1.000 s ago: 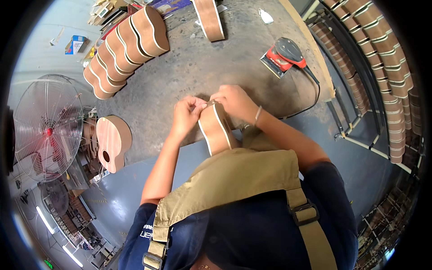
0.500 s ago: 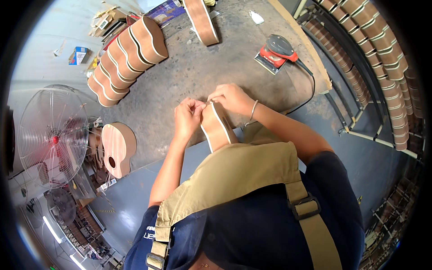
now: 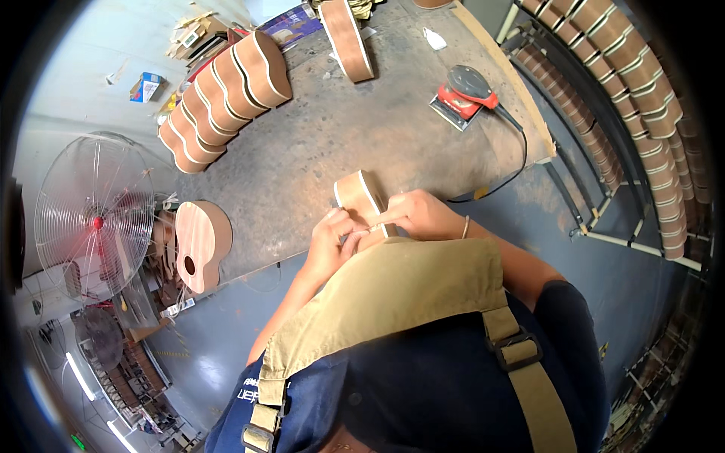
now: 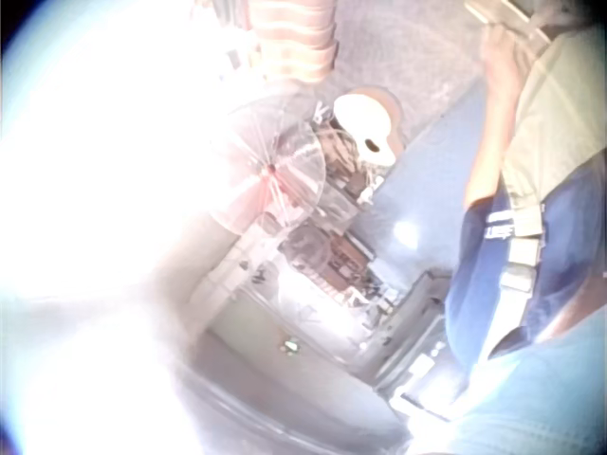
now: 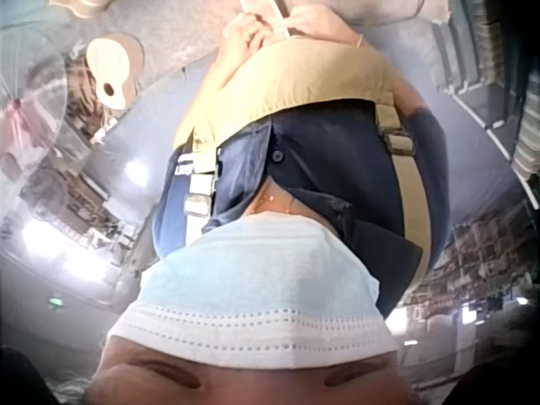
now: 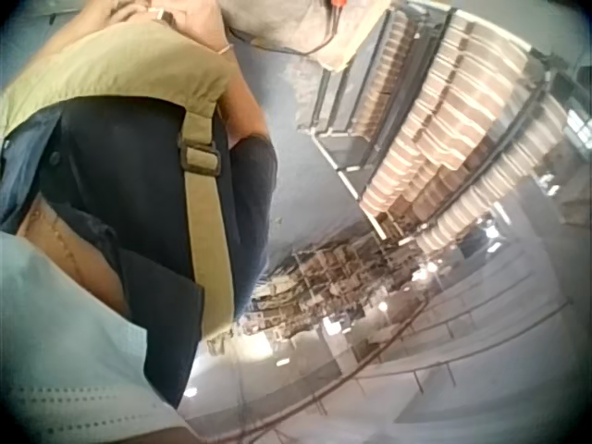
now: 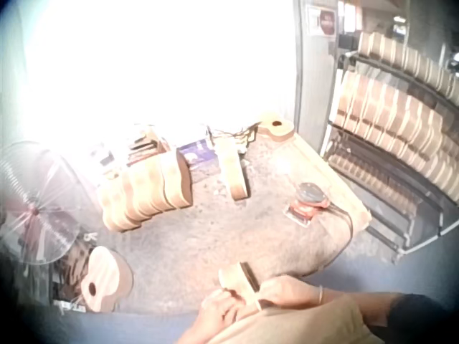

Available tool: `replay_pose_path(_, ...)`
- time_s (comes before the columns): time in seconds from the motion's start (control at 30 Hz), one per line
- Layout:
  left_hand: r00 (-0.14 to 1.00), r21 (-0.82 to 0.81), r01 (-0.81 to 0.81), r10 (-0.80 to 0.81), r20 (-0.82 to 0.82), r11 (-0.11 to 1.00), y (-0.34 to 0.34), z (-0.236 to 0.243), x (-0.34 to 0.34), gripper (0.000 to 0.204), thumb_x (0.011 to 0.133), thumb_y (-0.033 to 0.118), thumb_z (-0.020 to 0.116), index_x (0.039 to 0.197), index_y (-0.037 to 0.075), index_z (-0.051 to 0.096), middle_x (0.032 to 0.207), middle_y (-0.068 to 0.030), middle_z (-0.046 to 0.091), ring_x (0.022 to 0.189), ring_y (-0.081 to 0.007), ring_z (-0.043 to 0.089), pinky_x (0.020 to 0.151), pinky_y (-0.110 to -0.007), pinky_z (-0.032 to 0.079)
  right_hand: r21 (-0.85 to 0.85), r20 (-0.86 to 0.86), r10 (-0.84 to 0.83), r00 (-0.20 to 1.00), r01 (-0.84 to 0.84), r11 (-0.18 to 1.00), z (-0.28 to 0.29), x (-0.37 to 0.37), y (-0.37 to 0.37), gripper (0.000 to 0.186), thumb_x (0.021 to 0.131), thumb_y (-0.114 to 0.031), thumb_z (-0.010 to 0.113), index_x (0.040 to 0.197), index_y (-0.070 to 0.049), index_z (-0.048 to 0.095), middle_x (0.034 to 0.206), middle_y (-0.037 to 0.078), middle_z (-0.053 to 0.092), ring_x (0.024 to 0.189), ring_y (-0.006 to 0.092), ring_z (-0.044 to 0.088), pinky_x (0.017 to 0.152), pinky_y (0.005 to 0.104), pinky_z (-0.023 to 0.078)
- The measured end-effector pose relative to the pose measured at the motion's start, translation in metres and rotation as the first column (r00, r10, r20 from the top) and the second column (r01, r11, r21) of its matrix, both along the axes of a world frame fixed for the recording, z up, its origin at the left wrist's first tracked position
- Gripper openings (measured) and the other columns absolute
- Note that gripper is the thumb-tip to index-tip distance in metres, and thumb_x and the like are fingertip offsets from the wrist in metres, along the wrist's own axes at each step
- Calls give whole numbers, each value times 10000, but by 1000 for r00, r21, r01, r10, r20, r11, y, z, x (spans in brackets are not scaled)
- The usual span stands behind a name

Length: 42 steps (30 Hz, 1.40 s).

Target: The person applies a binding strip to the side of a wooden instrument body by hand and with a thin metal tool.

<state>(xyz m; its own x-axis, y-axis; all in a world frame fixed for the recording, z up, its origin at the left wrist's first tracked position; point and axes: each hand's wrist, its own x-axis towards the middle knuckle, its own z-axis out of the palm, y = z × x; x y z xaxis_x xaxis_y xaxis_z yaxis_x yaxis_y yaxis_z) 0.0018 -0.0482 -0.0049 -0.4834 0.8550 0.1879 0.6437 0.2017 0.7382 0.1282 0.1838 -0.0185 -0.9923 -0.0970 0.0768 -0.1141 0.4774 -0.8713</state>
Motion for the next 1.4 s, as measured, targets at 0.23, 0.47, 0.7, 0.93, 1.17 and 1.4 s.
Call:
replay_pose_path(0.23,958,2,-250,248,-144,968,51,-1,-56,32,881,31,740,862,42,716,844,-142,623,852,-386,615,810,-483,519,-4,-271,-264,926,273,962,-15,-77,20,227,957,-34,642,1088,-84,821,949,151,751,828,340,703,735,392,556)
replay_pose_path(0.47,955,94,-95,118,-273,991,22,-6,-20,79,860,28,786,886,73,727,809,-88,585,777,-318,545,710,-415,494,229,-243,-121,962,178,957,-14,-23,6,353,905,-23,635,1185,-146,811,929,113,713,832,315,677,738,397,546)
replay_pose_path(0.7,993,66,-62,55,103,996,0,-4,11,57,864,13,781,879,54,746,820,-72,673,809,-306,597,739,-408,514,-45,79,-4,997,8,999,0,4,6,320,890,-36,693,1148,-158,837,843,112,711,746,266,668,681,365,527)
replay_pose_path(0.93,941,-38,175,-156,300,984,-21,33,20,19,874,40,752,857,48,749,839,-98,697,873,-314,643,777,-428,534,-311,354,55,934,62,948,56,39,-17,215,905,-109,758,1106,-93,833,794,133,718,672,258,648,646,347,516)
replay_pose_path(1.17,994,-35,-85,83,-71,996,9,1,-10,25,867,45,744,879,66,737,866,-80,696,886,-328,642,795,-440,535,102,-62,-193,979,198,975,10,-12,3,197,920,-48,727,1089,-62,827,849,162,751,702,258,696,657,352,543)
replay_pose_path(1.4,988,31,89,-92,120,996,-25,27,26,17,895,46,739,906,54,748,874,-96,689,887,-330,635,807,-432,529,-155,233,-160,959,199,968,41,52,-32,150,948,-77,749,1074,-50,827,860,138,765,747,234,721,683,338,555)
